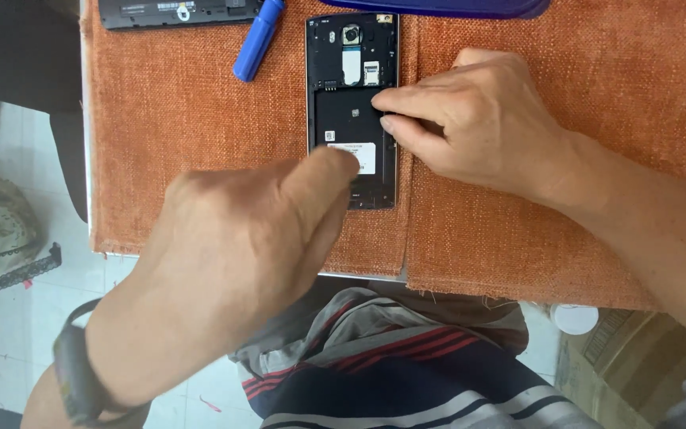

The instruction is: Disassembling a smartphone to extract or repair internal components using a screwdriver and manual manipulation.

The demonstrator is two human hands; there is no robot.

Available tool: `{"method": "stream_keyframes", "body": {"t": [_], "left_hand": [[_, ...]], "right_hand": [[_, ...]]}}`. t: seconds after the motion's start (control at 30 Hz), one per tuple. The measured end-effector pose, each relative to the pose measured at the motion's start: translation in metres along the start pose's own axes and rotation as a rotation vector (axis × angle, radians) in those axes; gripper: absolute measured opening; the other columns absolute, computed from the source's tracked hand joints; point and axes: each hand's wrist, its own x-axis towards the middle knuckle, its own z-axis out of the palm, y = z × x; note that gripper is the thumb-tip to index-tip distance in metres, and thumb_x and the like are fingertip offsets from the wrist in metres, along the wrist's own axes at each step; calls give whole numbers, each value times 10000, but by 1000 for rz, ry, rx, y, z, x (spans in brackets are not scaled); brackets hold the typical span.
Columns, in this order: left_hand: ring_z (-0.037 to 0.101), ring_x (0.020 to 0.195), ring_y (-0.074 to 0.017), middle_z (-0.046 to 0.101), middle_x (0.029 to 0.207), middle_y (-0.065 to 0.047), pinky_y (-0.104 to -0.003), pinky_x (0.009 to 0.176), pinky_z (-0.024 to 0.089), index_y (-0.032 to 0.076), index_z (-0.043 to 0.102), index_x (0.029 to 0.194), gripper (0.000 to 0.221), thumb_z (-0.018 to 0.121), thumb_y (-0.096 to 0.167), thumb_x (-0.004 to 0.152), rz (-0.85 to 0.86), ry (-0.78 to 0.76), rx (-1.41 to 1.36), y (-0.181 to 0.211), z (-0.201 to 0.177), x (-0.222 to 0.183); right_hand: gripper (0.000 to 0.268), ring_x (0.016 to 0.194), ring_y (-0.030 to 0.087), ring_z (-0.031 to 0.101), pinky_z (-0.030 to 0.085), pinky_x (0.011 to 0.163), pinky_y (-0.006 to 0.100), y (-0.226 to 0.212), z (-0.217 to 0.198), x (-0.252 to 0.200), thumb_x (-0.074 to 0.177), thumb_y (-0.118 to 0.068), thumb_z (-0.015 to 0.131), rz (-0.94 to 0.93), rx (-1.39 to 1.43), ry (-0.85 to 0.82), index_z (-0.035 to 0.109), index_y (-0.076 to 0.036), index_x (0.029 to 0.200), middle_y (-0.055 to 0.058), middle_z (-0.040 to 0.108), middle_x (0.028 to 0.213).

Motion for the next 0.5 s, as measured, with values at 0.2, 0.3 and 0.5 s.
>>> {"method": "stream_keyframes", "body": {"t": [0.2, 0.3, 0.5], "left_hand": [[406, 468, -222, 453, 667, -25, -385, 346, 308, 92, 523, 980, 364, 489, -208, 775, 102, -33, -107, 4, -8, -1], [565, 490, -199, 543, 661, 9, -401, 380, 395, 143, 534, 953, 275, 715, 324, 1055, -16, -7, -74, 1, -1, -1], [545, 573, -221, 526, 770, -21, -378, 419, 422, 129, 581, 1013, 54, 599, 82, 993, 32, 16, -51, 7, -4, 4]], "right_hand": [[63, 844, 182, 785, 497, 640, 351, 1, 0, 3, 998, -91, 824, -5, 1, 2, 854, -80, 1052, 55, 829, 979], [73, 783, 172, 777, 486, 614, 347, -1, -1, 6, 985, -79, 806, -12, 11, 12, 851, -69, 1041, 48, 827, 958], [99, 805, 184, 785, 518, 635, 349, -2, 1, 5, 979, -102, 798, 35, 35, -14, 838, -76, 1065, 47, 823, 966]]}}
